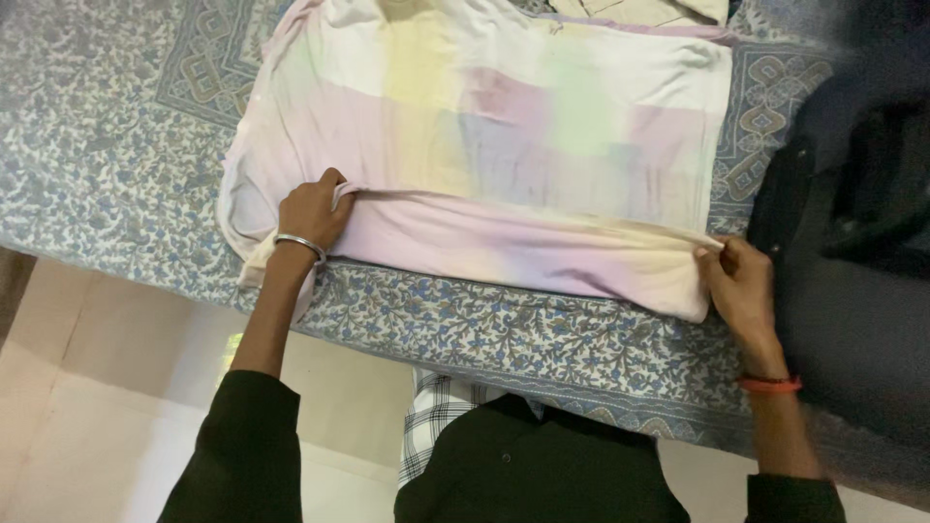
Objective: The person folds a red long-sleeved shirt and a pastel tie-dye shirt on a patterned bedspread. They then place the folded shirts into an open maroon suitcase.
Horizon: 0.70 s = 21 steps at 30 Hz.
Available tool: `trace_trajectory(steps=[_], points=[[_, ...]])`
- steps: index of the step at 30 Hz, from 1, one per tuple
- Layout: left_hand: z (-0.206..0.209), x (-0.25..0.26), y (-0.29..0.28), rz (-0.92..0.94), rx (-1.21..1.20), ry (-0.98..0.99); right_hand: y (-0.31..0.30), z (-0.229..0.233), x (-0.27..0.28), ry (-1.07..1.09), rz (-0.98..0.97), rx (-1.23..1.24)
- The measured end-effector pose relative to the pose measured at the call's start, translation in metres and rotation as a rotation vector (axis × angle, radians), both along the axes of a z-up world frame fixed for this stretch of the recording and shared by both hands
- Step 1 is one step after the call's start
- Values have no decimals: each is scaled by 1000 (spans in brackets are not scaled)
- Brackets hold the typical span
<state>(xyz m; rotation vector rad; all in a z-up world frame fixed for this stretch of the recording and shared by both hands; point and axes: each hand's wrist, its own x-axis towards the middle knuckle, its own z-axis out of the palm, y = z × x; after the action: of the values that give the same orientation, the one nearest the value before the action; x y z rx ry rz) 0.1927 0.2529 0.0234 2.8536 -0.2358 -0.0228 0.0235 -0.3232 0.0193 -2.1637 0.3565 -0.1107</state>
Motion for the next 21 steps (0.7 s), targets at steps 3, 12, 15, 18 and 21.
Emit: trace_trajectory(steps=[3, 12, 15, 18, 21], points=[[4, -2, -3, -39, 34, -25, 5, 2, 11, -171, 12, -73], [41, -37, -8, -65, -66, -223, 71, 48, -23, -249, 15, -707], [36, -78, 10, 97, -67, -351, 119, 54, -28, -232, 30, -719], [12, -124, 22, 374, -62, -445, 172, 57, -17, -307, 226, -612], [-6, -147, 24, 626, -55, -392, 237, 54, -5, -430, 372, -479]])
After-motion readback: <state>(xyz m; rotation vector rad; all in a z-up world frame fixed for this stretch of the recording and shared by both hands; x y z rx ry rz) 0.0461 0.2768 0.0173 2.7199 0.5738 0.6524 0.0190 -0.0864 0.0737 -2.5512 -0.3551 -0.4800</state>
